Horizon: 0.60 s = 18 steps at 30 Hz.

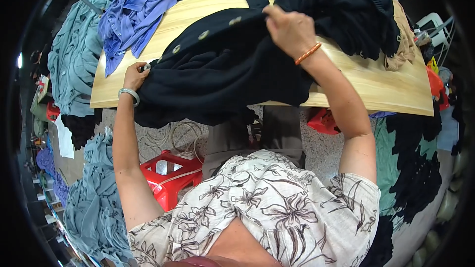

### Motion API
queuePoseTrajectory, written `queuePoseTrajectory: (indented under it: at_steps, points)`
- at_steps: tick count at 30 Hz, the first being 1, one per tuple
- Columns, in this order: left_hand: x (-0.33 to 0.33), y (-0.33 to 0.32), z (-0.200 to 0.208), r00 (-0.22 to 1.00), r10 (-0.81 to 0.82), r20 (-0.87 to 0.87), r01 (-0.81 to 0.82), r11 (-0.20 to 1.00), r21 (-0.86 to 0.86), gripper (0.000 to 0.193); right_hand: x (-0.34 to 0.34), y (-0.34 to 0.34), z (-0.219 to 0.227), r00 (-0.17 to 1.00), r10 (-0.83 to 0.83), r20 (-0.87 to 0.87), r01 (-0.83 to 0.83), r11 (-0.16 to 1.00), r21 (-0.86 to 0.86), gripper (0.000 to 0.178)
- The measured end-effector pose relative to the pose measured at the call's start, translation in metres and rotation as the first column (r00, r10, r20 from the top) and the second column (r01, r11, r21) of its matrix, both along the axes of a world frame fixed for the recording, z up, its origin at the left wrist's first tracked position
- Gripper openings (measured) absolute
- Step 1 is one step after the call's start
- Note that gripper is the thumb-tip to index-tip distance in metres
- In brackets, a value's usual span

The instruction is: Inspecting and handling black garments with large metal eyelets on a production table.

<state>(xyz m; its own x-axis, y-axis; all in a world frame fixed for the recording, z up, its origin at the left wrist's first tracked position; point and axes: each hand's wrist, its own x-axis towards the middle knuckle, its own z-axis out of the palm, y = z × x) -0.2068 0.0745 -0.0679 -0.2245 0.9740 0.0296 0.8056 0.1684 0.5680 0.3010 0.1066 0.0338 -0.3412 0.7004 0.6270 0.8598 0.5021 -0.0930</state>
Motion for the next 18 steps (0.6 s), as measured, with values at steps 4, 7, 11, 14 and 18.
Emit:
queuePoseTrajectory:
  at_steps: [4, 7, 11, 14, 18]
  points:
    - [0.048, -0.039, 0.048, 0.996, 0.084, 0.034, -0.089, 0.846, 0.526, 0.016, 0.037, 0.033, 0.060, 0.988, -0.151, -0.026, 0.150, 0.915, 0.374, 0.026]
    - [0.098, -0.075, 0.089, 0.933, -0.147, 0.330, -0.041, 0.864, 0.502, 0.007, 0.082, 0.025, 0.113, 0.986, -0.134, -0.097, 0.141, 0.988, 0.061, 0.043]
    - [0.152, -0.118, 0.094, 0.864, -0.231, 0.447, 0.139, 0.963, 0.229, 0.020, 0.140, 0.041, 0.045, 0.988, -0.028, 0.149, 0.031, 0.999, -0.019, 0.021]
    - [0.170, -0.128, 0.072, 0.928, -0.202, 0.312, 0.163, 0.976, 0.147, 0.043, 0.158, 0.019, -0.014, 0.971, -0.067, 0.229, 0.144, 0.930, -0.338, 0.023]
    - [0.168, -0.135, 0.060, 0.942, -0.192, 0.275, 0.175, 0.981, 0.086, 0.052, 0.144, 0.001, -0.043, 0.944, -0.216, 0.251, 0.279, 0.927, -0.251, 0.022]
